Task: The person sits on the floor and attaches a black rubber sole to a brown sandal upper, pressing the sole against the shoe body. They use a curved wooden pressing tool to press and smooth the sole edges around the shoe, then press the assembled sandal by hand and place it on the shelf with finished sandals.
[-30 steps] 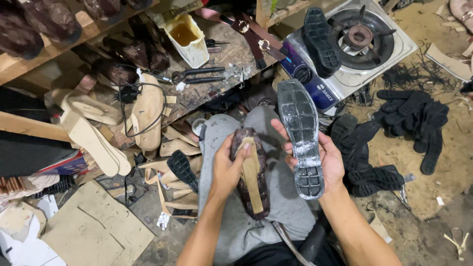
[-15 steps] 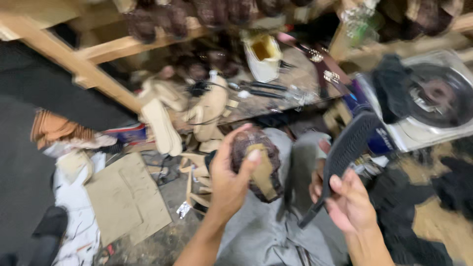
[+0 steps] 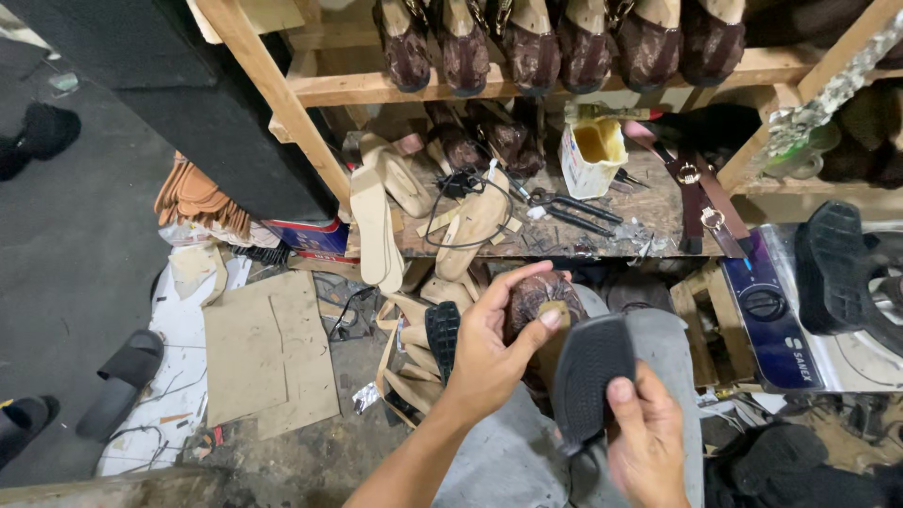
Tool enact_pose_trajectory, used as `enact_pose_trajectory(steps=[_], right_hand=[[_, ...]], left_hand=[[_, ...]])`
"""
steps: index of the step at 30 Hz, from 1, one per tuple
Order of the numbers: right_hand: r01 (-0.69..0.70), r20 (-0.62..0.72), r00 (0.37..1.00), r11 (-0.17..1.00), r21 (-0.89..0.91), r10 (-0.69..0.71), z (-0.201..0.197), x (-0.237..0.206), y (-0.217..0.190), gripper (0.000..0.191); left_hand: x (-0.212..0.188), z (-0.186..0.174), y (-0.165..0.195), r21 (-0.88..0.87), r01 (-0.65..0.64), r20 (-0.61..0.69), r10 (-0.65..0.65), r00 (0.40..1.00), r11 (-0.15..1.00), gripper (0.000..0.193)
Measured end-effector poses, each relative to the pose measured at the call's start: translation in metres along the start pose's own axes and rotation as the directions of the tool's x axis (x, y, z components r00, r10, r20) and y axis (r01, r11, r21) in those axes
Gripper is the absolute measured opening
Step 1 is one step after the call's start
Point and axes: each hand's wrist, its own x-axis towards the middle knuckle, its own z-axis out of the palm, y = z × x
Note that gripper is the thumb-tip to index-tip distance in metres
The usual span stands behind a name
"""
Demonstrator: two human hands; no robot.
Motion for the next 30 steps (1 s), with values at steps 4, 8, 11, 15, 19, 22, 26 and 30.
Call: enact_pose_trajectory(steps=[4, 8, 11, 15, 19, 22, 26, 30], right_hand=[[-0.063, -0.031, 0.998, 0.997, -0.055, 0.061, -0.008, 0.004, 0.013, 0.024], [0.059, -0.026, 0.998, 0.988, -0.145, -0.063, -0.012, 0.006, 0.02, 0.02], [0.083, -0.029, 0.996, 0.989, -0.12, -0.087, -0.011, 0.005, 0.022, 0.018], [0.11, -0.022, 0.993, 0.986, -0.126, -0.114, -0.008, 0.004, 0.022, 0.016], [0.105, -0.041, 0.993, 0.988, -0.114, -0.11, -0.005, 0.002, 0.019, 0.016], [0.066, -0.047, 0.996, 0.995, -0.077, -0.07, -0.003, 0.002, 0.017, 0.017], [0.074, -0.04, 0.996, 0.995, -0.066, -0.077, -0.002, 0.001, 0.015, 0.017], [0.062, -0.051, 0.997, 0.996, -0.056, -0.065, -0.001, 0.001, 0.015, 0.016]], left_hand=[[-0.004, 0.0, 0.003, -0.088, -0.01, 0.106, 0.019, 0.994, 0.996, 0.049], [-0.01, 0.004, 0.01, -0.097, -0.025, 0.115, 0.037, 0.993, 0.995, 0.051], [-0.011, 0.012, 0.013, -0.017, -0.046, 0.069, 0.047, 0.996, 0.999, 0.049], [-0.01, 0.025, 0.013, 0.031, -0.005, -0.038, 0.006, 0.999, 1.0, 0.049], [-0.011, 0.028, 0.014, 0.011, 0.001, -0.054, -0.001, 0.999, 1.0, 0.045], [-0.011, 0.029, 0.015, 0.003, 0.003, -0.061, -0.002, 0.998, 1.0, 0.043], [-0.011, 0.029, 0.015, 0.013, 0.007, -0.069, -0.006, 0.998, 1.0, 0.041], [-0.012, 0.029, 0.016, 0.038, 0.016, -0.075, -0.013, 0.997, 0.999, 0.04]])
